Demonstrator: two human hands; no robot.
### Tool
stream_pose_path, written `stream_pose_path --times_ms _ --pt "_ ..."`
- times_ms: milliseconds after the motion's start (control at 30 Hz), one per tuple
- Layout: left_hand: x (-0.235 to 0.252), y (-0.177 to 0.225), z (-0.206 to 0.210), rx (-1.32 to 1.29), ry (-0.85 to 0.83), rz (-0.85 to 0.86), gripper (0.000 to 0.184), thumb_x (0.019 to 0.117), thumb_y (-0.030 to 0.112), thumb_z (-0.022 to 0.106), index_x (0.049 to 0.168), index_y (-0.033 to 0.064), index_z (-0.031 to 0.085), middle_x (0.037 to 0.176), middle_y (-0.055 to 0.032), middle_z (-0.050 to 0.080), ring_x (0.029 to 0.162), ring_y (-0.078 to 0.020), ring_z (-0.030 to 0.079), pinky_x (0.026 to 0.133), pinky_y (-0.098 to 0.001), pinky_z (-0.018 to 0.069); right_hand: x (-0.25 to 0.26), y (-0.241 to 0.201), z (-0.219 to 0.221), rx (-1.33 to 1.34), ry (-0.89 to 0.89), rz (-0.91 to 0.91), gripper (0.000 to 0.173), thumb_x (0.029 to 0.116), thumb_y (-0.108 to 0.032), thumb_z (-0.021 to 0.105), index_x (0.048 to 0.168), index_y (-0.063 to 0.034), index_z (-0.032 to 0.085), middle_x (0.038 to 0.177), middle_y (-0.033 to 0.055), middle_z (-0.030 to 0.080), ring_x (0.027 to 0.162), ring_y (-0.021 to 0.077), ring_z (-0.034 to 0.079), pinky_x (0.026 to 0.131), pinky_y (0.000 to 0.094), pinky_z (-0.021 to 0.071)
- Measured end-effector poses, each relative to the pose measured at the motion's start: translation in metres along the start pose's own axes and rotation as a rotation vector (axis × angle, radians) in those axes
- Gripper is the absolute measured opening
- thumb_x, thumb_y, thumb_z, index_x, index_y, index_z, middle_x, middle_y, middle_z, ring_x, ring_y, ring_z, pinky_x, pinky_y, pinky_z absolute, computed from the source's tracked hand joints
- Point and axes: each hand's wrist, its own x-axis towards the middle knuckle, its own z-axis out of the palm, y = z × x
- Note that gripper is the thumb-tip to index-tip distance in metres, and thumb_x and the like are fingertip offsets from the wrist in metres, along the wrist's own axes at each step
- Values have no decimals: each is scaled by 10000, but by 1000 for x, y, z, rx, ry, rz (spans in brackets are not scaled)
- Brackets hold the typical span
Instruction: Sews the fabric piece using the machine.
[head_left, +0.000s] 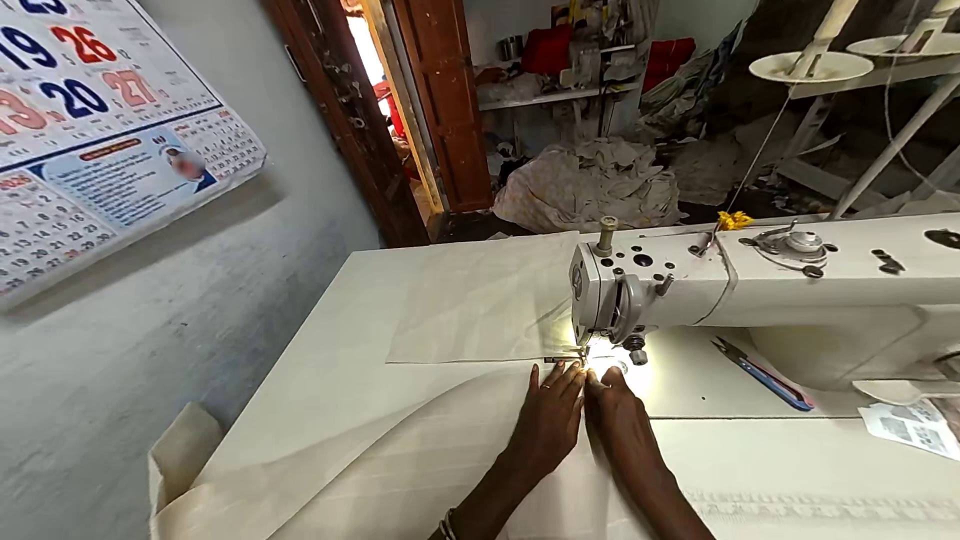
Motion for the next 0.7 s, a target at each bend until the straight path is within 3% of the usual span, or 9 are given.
stream_pose_path --times_ms 200,300,400,467,500,533,600,633,700 --pt "7 0 -4 8 -12 -56 449 1070 278 410 1441 81 568 1536 -51 532 1494 -258 403 1181 -737 158 0 1 5 11 109 -27 239 989 -62 585 1154 -6 749 1068 222 657 788 325 710 728 436 609" --pt "16 -7 -8 -21 -31 -59 454 1070 291 408 1427 62 570 1519 -71 545 1505 -254 382 1198 -721 122 -1 -2 1 -1 117 -38 190 967 -31 596 1055 16 758 1042 218 659 776 318 707 721 432 608" --pt "24 -14 -6 -27 73 -5 388 1047 233 470 1330 33 644 1406 -98 636 1422 -267 500 1210 -655 223 4 3 -4 31 89 -84 161 952 -65 631 930 22 765 936 211 669 773 330 702 708 450 595" --pt "27 -17 -6 45 220 4 295 1007 171 552 1212 20 702 1259 -137 692 1268 -310 621 1177 -635 318 13 24 -16 130 40 -137 180 952 -133 660 927 -12 791 886 166 693 803 306 697 740 468 582" --pt "27 -18 -7 97 272 -37 294 996 183 580 1209 34 717 1266 -157 682 1259 -338 620 1172 -646 321 16 40 -27 161 49 -145 163 953 -131 672 959 -25 796 923 158 726 850 304 716 781 483 592" --pt "27 -21 -9 150 290 -100 322 1000 233 586 1242 68 718 1326 -190 650 1302 -385 582 1174 -678 287 15 58 -41 144 91 -127 152 954 -79 669 1031 -17 785 1024 185 733 945 342 716 848 521 582" --pt "27 -26 -14 208 199 -263 437 1037 408 496 1378 192 662 1513 -214 511 1455 -447 402 1187 -737 119 12 106 -64 8 215 -31 297 934 35 646 1224 22 711 1303 301 632 1215 503 599 998 661 482" --pt "28 -28 -16 210 133 -325 480 1049 469 442 1427 234 622 1571 -197 450 1502 -441 321 1181 -753 54 13 130 -71 -71 270 46 347 927 51 641 1272 40 677 1354 354 570 1261 570 531 997 720 442" --pt "31 -27 -20 204 48 -371 512 1063 491 381 1472 251 574 1620 -128 405 1539 -412 254 1164 -770 9 17 161 -75 -201 329 178 298 981 32 576 1268 82 640 1287 413 540 1210 635 499 909 760 428"
